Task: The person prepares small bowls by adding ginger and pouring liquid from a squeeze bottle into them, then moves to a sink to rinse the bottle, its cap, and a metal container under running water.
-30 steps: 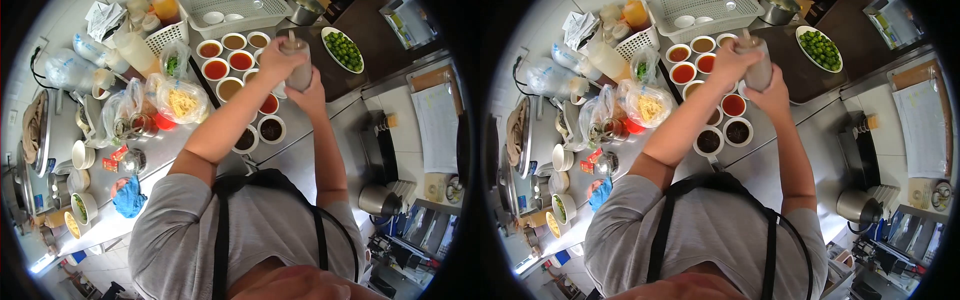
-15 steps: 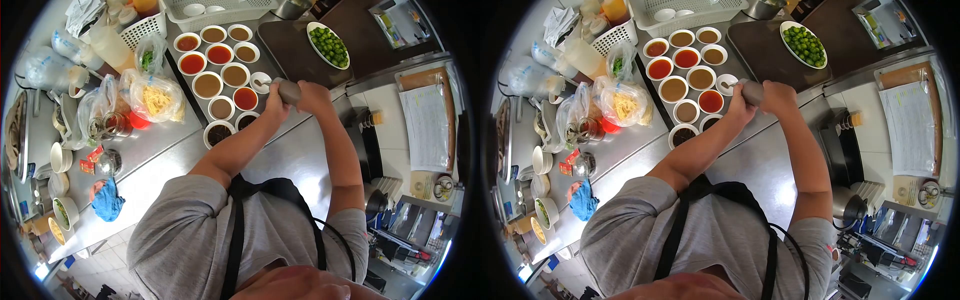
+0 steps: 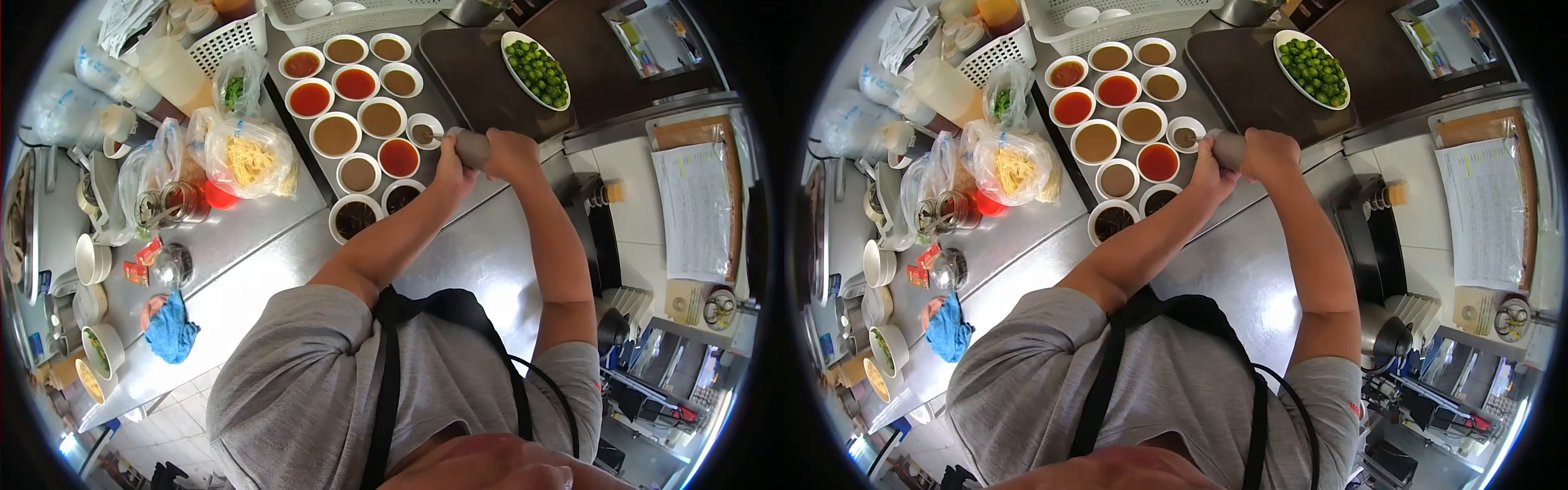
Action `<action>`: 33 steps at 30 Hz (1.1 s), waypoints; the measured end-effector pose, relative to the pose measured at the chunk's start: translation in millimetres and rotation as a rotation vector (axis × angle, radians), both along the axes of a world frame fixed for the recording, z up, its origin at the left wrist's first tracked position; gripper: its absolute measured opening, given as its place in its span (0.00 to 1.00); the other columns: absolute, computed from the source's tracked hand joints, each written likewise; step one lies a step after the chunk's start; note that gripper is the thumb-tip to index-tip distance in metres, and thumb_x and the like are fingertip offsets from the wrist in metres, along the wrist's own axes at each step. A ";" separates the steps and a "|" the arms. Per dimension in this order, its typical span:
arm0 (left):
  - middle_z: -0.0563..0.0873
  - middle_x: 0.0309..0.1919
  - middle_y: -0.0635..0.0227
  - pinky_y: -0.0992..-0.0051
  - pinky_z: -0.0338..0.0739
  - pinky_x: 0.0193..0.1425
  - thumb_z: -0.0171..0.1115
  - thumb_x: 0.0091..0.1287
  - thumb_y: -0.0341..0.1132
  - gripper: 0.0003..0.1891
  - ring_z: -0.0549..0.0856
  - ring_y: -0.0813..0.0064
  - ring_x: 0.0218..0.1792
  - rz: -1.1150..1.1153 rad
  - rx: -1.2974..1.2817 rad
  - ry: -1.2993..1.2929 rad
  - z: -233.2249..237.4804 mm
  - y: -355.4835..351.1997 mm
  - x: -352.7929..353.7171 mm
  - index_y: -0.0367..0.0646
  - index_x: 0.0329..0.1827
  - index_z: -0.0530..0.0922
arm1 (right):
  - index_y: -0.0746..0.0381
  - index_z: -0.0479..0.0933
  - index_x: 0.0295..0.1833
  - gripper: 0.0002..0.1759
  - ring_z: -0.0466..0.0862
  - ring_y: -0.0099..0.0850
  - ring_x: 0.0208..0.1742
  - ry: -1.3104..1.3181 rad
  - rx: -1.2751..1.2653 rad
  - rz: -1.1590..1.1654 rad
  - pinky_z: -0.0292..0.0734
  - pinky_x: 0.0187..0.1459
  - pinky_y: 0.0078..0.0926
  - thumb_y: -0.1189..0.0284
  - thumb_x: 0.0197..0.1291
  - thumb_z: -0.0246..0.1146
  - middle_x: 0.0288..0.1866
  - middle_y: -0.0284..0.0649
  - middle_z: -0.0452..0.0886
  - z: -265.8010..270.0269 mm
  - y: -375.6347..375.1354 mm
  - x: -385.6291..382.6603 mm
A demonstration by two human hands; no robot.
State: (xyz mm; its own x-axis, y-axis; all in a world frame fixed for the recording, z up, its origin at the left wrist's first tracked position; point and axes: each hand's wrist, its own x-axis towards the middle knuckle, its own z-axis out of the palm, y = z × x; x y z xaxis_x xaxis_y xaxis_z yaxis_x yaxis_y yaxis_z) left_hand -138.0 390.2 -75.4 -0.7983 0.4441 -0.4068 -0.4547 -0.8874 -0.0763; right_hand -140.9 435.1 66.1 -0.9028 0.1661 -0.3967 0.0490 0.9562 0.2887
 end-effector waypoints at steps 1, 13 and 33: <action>0.72 0.48 0.64 0.64 0.72 0.51 0.41 0.65 0.50 0.20 0.74 0.67 0.49 -0.003 0.003 0.011 0.7 -0.4 0.2 0.45 0.49 0.64 | 0.58 0.72 0.39 0.26 0.80 0.37 0.40 -0.002 0.008 0.000 0.74 0.39 0.35 0.72 0.26 0.70 0.34 0.39 0.80 0.6 -0.5 -0.3; 0.73 0.47 0.67 0.68 0.71 0.52 0.48 0.64 0.48 0.20 0.74 0.71 0.49 0.001 0.014 -0.015 -2.5 0.9 2.4 0.46 0.52 0.64 | 0.58 0.74 0.41 0.23 0.80 0.35 0.43 -0.010 0.001 0.004 0.74 0.41 0.33 0.71 0.32 0.68 0.38 0.38 0.80 3.0 -1.4 5.5; 0.72 0.49 0.65 0.73 0.74 0.50 0.54 0.61 0.44 0.22 0.75 0.71 0.49 -0.035 -0.028 -0.021 -19.7 1.7 2.2 0.41 0.54 0.64 | 0.59 0.66 0.52 0.39 0.77 0.41 0.47 0.068 -0.124 -0.059 0.73 0.46 0.35 0.66 0.27 0.70 0.45 0.43 0.76 -19.3 16.1 22.7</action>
